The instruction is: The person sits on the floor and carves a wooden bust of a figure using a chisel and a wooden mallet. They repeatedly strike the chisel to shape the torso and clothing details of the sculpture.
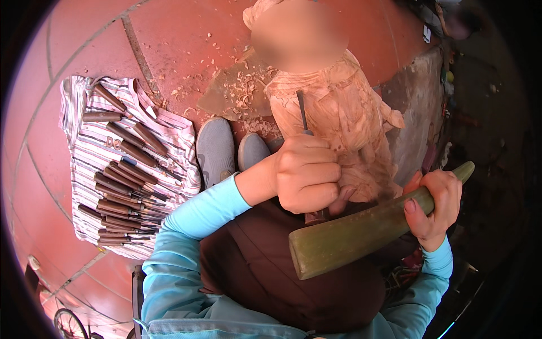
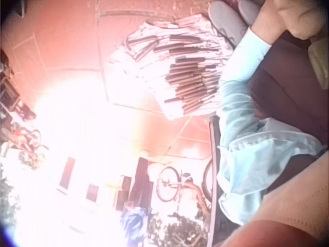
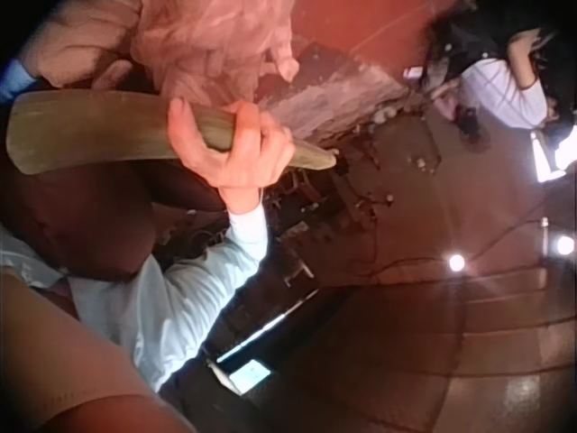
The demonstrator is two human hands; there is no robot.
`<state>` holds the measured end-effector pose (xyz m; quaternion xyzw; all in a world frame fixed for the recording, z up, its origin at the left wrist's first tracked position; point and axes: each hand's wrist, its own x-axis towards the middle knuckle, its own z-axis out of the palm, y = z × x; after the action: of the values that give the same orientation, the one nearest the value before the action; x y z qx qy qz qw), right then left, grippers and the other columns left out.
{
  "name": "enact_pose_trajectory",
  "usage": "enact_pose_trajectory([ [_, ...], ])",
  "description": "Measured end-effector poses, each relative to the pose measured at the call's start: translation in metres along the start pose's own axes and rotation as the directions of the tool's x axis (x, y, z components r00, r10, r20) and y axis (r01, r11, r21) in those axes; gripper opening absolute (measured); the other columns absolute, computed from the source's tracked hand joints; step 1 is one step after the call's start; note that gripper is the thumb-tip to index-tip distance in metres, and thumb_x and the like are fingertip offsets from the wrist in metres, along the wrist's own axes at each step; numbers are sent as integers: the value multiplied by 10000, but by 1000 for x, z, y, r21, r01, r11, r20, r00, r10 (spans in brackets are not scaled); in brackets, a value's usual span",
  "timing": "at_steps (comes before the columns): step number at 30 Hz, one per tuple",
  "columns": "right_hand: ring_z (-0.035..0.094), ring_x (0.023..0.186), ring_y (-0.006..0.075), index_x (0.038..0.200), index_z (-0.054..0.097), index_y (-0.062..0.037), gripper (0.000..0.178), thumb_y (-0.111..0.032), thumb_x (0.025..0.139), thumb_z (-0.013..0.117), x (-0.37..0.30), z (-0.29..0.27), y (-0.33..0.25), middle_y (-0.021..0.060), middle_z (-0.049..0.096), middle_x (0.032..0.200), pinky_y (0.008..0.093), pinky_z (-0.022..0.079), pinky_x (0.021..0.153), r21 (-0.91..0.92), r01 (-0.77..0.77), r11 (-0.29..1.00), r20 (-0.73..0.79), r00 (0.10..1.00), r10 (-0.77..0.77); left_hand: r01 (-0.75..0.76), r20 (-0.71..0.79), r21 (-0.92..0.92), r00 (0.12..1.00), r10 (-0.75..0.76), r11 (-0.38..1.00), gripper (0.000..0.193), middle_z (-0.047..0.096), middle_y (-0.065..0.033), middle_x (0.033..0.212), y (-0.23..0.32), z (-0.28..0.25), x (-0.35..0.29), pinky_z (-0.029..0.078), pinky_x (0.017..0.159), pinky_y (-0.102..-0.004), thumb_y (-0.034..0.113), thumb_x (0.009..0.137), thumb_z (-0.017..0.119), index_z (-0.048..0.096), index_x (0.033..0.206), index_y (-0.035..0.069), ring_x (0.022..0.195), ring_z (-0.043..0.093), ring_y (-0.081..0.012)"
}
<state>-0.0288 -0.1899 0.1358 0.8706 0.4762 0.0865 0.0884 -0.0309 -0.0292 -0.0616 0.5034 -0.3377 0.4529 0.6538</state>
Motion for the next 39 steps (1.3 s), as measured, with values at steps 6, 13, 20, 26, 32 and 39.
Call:
enact_pose_trajectory([
  [6,502,645,255,1070,569,-417,679,62,606,701,-15,-1,4,77,533,836,373,397,548,28,38,999,-50,998,-37,94,-50,-4,994,-94,996,195,448,-34,576,-4,8,5,301,383,-295,-77,685,574,434,647,53,426,431,-164],
  [13,510,662,258,1105,577,-419,604,-22,666,701,-7,-3,3,82,536,844,377,390,542,-10,-23,1000,-38,999,23,148,-82,-23,985,-149,989,193,459,-38,577,-6,0,8,322,399,-309,-95,726,542,413,695,45,430,430,-188],
  [20,517,651,229,1081,626,-385,518,-84,672,730,16,0,4,49,545,822,320,384,549,-163,107,981,-23,993,-112,210,-192,-56,957,-217,976,318,417,-49,534,-4,-9,10,304,371,-296,-102,712,585,348,576,60,397,408,-185],
  [26,587,705,231,1169,599,-158,489,-26,708,694,23,1,22,88,606,887,315,447,622,76,-124,989,52,991,120,380,-322,73,884,-339,922,194,510,-73,666,7,-56,14,426,505,-267,-56,807,603,441,879,21,538,501,-159],
  [32,592,959,141,1345,471,-20,609,75,769,647,77,19,33,61,632,1100,282,476,855,397,-433,809,171,901,398,530,-572,-341,539,-619,777,221,514,-73,796,-45,-49,48,439,487,-264,182,949,539,415,1084,60,562,510,-144],
  [39,609,1007,166,1353,466,-77,602,-32,791,676,109,16,44,73,631,1140,276,488,850,359,-365,859,174,930,323,447,-627,-543,348,-697,711,202,386,-27,590,-67,-45,43,268,381,-265,328,958,470,468,997,130,421,359,-138],
])
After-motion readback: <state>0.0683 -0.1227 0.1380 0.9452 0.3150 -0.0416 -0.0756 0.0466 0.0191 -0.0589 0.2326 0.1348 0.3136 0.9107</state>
